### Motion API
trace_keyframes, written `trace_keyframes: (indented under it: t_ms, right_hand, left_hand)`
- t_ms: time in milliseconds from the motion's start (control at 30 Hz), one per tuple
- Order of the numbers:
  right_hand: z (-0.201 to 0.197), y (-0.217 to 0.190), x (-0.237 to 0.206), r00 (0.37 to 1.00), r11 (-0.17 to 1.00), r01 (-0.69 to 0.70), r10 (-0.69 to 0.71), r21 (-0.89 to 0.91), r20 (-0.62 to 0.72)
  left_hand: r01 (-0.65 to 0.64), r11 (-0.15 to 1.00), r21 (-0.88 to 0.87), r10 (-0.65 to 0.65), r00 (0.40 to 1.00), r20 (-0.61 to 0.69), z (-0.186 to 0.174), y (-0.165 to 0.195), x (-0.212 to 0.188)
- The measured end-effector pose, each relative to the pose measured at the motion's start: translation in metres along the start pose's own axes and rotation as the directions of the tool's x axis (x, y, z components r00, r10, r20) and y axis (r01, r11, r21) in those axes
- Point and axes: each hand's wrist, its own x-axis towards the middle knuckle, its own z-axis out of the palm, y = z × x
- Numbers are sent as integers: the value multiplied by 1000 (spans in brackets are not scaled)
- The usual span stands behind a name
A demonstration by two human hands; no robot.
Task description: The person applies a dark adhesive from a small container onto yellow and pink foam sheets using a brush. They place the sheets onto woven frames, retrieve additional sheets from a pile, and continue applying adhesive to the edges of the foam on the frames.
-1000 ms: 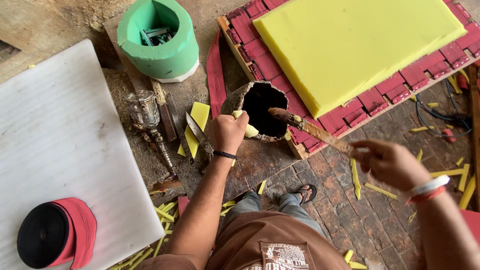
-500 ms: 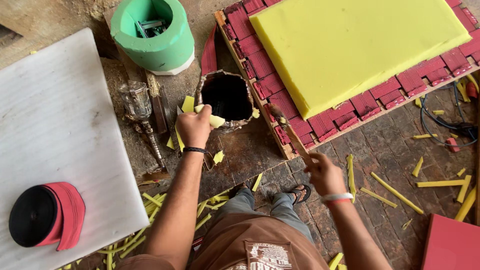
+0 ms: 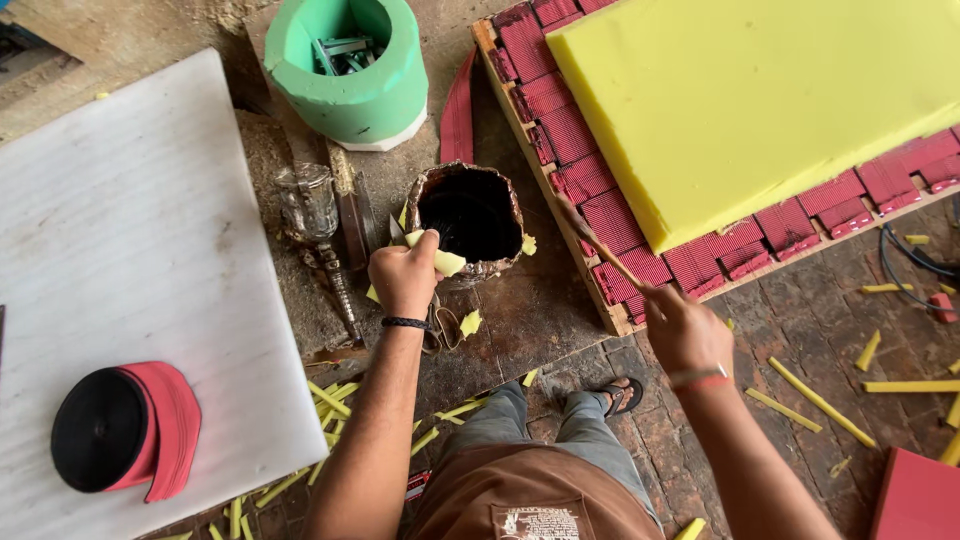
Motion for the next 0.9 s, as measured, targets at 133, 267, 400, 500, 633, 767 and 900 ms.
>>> trace_keyframes:
  t_ms: [133, 267, 400, 500, 633, 767, 900]
  right_hand:
    - [10, -27, 53, 998, 997, 65, -65, -35, -5]
    - [13, -29, 42, 932, 968, -236, 249, -80, 262]
    - [22, -13, 5, 997, 1000, -24, 24, 0, -72]
    - [39, -18, 33, 995, 998, -62, 61, -9, -84]
    - [44, -53, 121, 996, 998, -6, 0, -67, -91]
    - [15, -79, 144, 994, 982, 83, -93, -172, -51]
    - [-27, -72, 98, 979, 963, 12, 43, -268, 197]
  left_hand:
    - [47, 998, -33, -46, 998, 41, 5, 1, 2]
    - [30, 998, -49, -27, 998, 62, 1, 1, 7]
    - [25, 998, -60, -21, 997, 71, -3, 1, 15]
    - [31, 997, -66, -26, 997, 75, -3, -1, 19]
    - [8, 997, -82, -1, 997, 81, -2, -1, 22]
    - [38, 995, -89, -30, 995, 93, 0, 0, 21]
    - [41, 996, -80, -33, 995, 96, -2, -1, 22]
